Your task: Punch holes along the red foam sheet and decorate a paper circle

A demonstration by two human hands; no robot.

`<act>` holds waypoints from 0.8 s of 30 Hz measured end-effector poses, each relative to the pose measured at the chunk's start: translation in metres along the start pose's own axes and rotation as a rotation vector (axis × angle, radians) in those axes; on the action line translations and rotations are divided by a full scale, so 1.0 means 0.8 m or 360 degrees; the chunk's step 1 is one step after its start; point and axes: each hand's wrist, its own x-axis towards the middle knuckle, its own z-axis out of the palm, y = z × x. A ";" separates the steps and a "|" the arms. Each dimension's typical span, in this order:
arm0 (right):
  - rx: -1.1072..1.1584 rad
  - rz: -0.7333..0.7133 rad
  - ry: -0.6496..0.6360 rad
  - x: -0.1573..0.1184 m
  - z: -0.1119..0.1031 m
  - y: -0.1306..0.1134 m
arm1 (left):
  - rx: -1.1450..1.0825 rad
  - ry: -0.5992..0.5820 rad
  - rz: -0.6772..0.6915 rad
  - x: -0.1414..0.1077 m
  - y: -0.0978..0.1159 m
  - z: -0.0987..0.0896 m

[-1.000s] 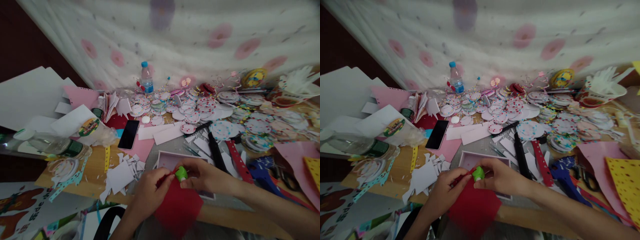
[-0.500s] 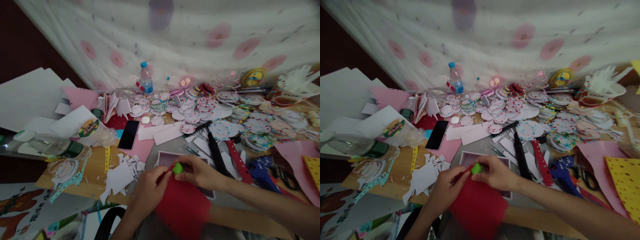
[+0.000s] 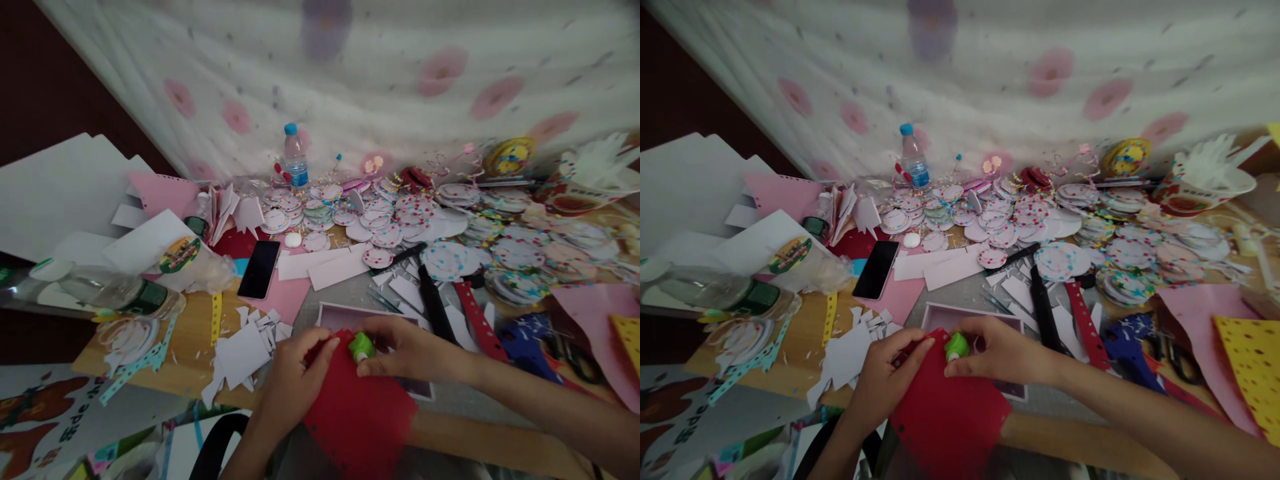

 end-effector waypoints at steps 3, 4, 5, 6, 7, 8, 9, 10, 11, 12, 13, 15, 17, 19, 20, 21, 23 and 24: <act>-0.0019 0.0011 -0.0005 0.000 0.000 -0.001 | 0.0003 -0.0007 0.0005 -0.001 0.000 -0.001; -0.0016 0.0015 -0.0007 0.000 0.000 -0.001 | 0.0009 -0.0007 0.0004 -0.001 -0.001 -0.001; -0.0005 0.0017 -0.0006 0.000 0.001 0.000 | 0.0014 -0.0009 0.0000 -0.001 -0.001 -0.002; 0.0010 0.0017 -0.0004 0.000 0.001 0.000 | 0.0019 -0.0010 -0.0001 -0.001 -0.001 -0.002; 0.0025 0.0016 -0.0002 0.000 0.002 0.001 | 0.0020 -0.0010 0.0004 -0.001 -0.001 -0.001; 0.0035 0.0013 0.0001 0.000 0.003 0.001 | 0.0020 -0.0009 0.0008 -0.001 -0.001 -0.001; 0.0040 0.0009 0.0006 0.000 0.004 0.001 | 0.0017 -0.0008 0.0013 -0.001 -0.002 -0.001; 0.0048 0.0006 0.0013 0.000 0.004 0.002 | 0.0015 -0.0005 0.0017 0.000 -0.002 0.000; 0.0064 0.0005 0.0016 0.000 0.005 0.001 | 0.0015 0.0001 0.0022 0.000 -0.003 0.000; 0.0086 0.0008 0.0019 0.000 0.006 0.001 | 0.0017 0.0007 0.0027 0.000 -0.003 0.001; 0.0111 0.0012 0.0028 0.000 0.007 0.000 | 0.0024 0.0010 0.0028 0.001 -0.004 0.002; 0.0145 0.0021 0.0066 0.000 0.009 -0.002 | 0.0042 0.0012 0.0035 0.001 -0.005 0.003; 0.0105 0.0009 0.0129 0.000 0.012 -0.004 | 0.0059 0.0008 0.0041 0.001 -0.006 0.004; 0.0062 -0.0010 0.0182 0.001 0.014 -0.003 | 0.0074 0.0004 0.0050 0.001 -0.006 0.005; 0.0067 -0.0018 0.0197 0.002 0.015 -0.002 | 0.0083 0.0003 0.0057 0.000 -0.005 0.006; 0.0089 -0.0020 0.0207 0.003 0.016 -0.001 | 0.0093 -0.0001 0.0067 0.000 -0.005 0.006; 0.0134 -0.0008 0.0207 0.006 0.016 0.001 | 0.0106 -0.0008 0.0095 0.000 -0.005 0.007; 0.0131 -0.0002 0.0204 0.007 0.015 0.002 | 0.0107 -0.0008 0.0104 -0.001 -0.005 0.007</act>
